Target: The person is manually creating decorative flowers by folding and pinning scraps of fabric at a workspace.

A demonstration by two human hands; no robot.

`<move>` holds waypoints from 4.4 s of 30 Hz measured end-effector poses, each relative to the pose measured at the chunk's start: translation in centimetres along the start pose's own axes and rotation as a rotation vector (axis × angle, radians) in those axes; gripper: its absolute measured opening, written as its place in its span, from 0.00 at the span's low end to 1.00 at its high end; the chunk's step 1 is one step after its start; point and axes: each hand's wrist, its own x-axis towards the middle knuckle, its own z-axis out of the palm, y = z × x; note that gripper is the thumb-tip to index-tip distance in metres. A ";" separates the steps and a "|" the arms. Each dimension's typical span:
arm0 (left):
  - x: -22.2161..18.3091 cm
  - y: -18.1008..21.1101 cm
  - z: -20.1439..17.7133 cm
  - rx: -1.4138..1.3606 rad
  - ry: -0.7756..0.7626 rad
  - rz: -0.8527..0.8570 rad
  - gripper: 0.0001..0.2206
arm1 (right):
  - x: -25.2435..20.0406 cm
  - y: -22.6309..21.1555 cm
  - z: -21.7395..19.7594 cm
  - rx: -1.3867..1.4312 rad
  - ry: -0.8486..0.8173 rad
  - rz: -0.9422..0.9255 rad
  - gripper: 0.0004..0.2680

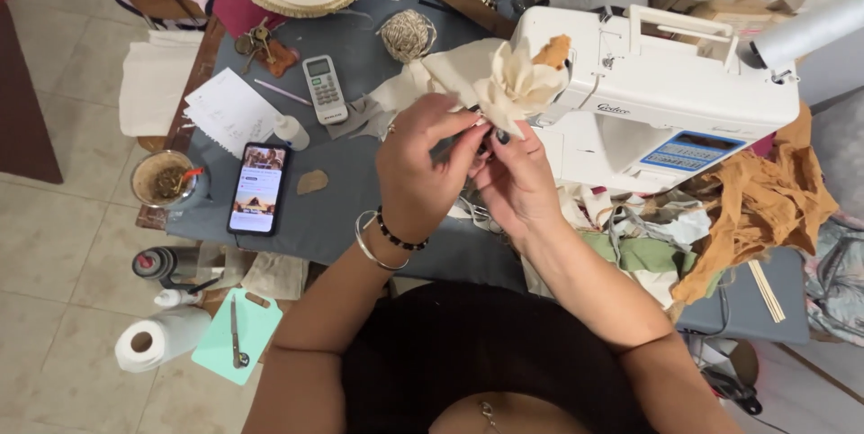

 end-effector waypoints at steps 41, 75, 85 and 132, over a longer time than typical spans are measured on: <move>-1.5 2.1 -0.7 -0.532 -0.450 -0.531 0.07 | -1.3 -5.2 -1.9 -0.670 -0.053 -0.566 0.08; -0.5 3.3 -1.3 -0.711 -0.576 -0.385 0.10 | 1.4 -2.9 -8.3 -0.432 -0.272 -0.435 0.05; -4.1 -0.3 -0.7 -0.484 -0.443 -0.427 0.06 | -1.0 -2.6 -5.5 -0.589 -0.240 -0.480 0.08; -9.0 -2.5 -0.1 -0.761 -0.583 -0.472 0.15 | -2.8 -3.0 -14.2 -0.820 0.009 -0.265 0.09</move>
